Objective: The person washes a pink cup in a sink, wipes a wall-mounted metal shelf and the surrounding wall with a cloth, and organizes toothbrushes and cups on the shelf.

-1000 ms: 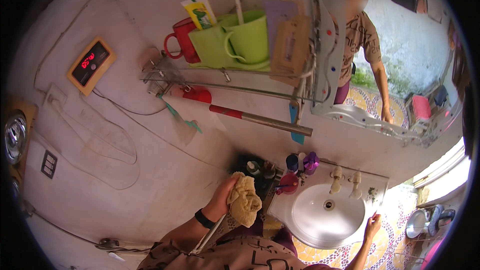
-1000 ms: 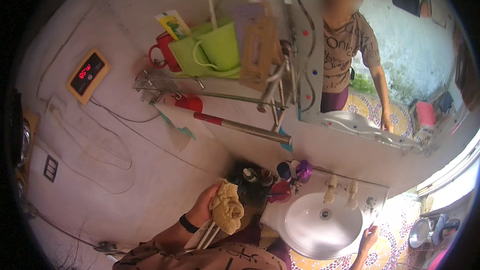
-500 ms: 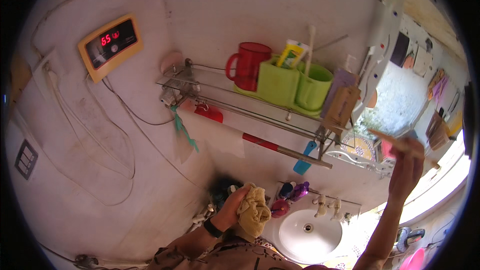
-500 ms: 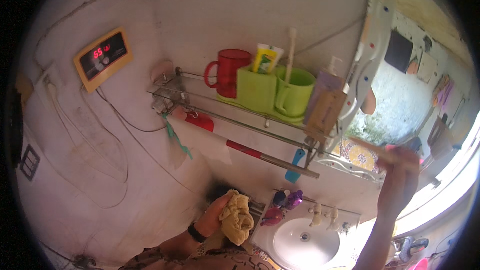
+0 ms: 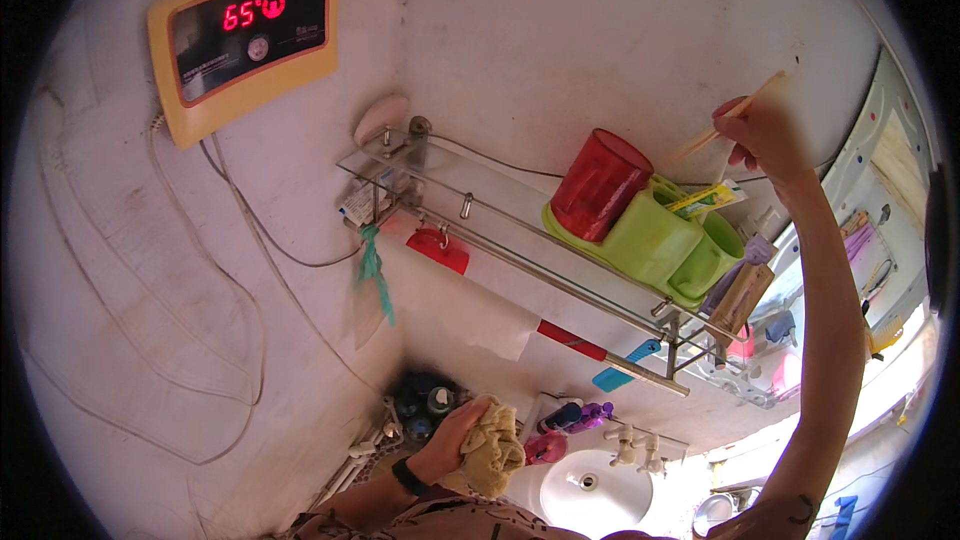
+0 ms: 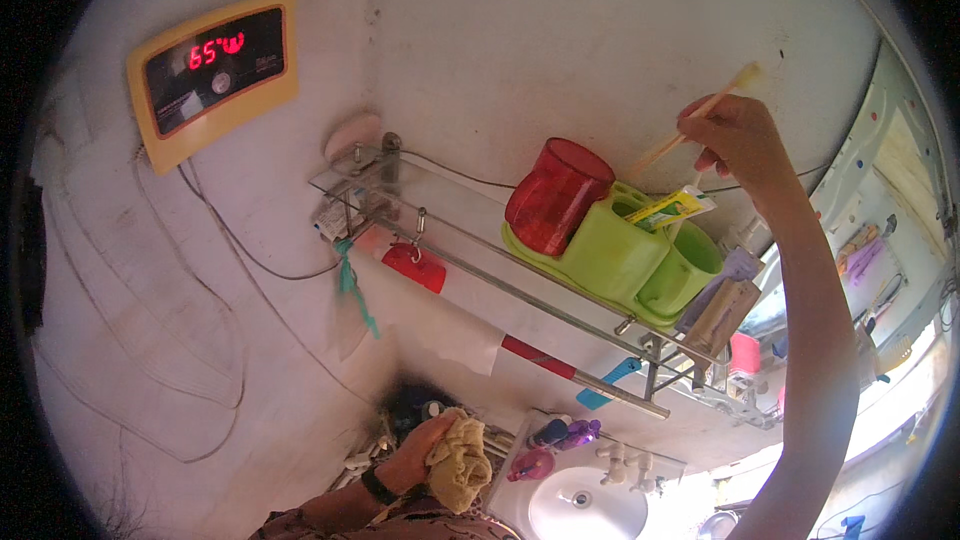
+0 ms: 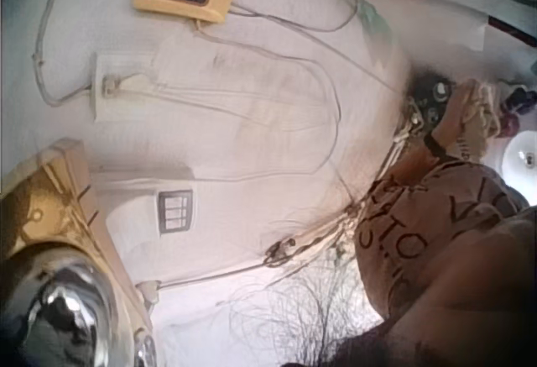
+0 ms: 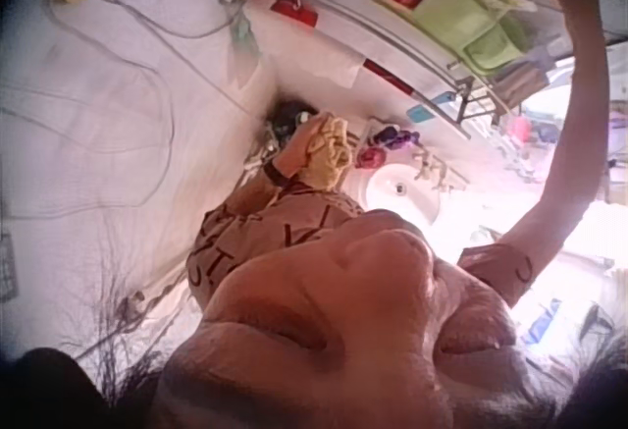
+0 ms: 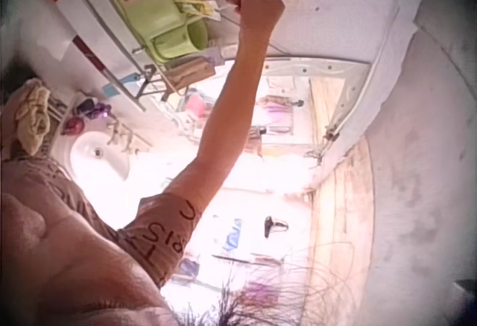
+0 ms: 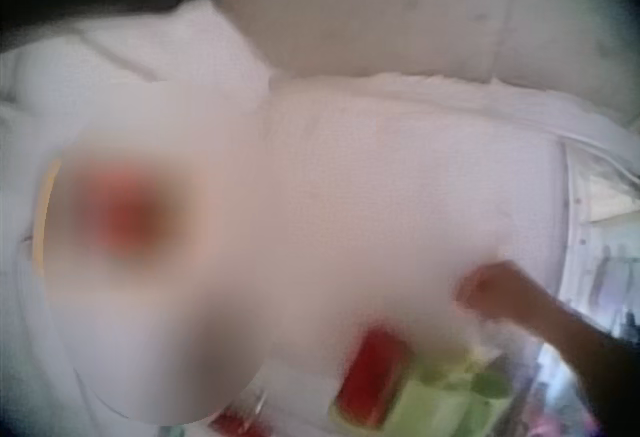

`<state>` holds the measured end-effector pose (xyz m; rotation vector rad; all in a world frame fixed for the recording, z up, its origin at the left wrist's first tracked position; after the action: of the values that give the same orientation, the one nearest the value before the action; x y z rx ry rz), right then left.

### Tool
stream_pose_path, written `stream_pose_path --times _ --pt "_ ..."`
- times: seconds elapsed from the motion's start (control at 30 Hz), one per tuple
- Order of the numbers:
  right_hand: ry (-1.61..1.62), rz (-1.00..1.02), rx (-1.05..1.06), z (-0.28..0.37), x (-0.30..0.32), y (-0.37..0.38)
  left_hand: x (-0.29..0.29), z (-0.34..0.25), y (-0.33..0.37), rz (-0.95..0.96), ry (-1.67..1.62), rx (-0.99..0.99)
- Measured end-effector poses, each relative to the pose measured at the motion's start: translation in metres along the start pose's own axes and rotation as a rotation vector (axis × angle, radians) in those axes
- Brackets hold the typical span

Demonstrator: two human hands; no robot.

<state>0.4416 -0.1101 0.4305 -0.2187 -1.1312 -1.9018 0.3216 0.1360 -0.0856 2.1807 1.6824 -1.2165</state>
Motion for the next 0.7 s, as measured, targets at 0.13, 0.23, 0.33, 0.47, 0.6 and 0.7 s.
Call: stream_pose_path --times 0.13,0.23,0.33,0.47,0.6,0.7 --pt "-0.052 0.100 0.017 -0.005 -0.023 0.006 -0.001 -0.017 -0.003 0.048 0.141 -0.100" --pt "-0.086 0.124 0.036 -0.009 -0.026 0.008 -0.030 -0.058 -0.022 0.127 0.461 -0.486" --pt "-0.077 0.071 0.021 -0.001 -0.024 0.011 -0.039 -0.078 -0.035 0.154 0.745 -0.868" --pt "-0.066 0.147 0.004 0.000 -0.029 0.013 -0.028 -0.071 -0.029 0.144 0.785 -0.843" --pt "-0.213 0.290 0.002 -0.007 -0.051 0.013 -0.009 -0.029 -0.008 0.120 -0.197 0.134" --pt "-0.300 0.426 -0.047 -0.014 -0.054 0.015 -0.017 -0.033 -0.011 0.114 0.013 -0.024"
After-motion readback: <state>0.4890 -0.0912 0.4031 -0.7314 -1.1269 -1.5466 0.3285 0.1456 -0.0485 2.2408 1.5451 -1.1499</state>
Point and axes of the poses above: each hand's wrist, its own y-axis towards the middle knuckle, its own x-axis out of the back of the hand, z = x × y, the point moved 4 cm from there along y, towards the middle knuckle, and after that the axes turned 13 degrees about -z, right-handed, at the moved point
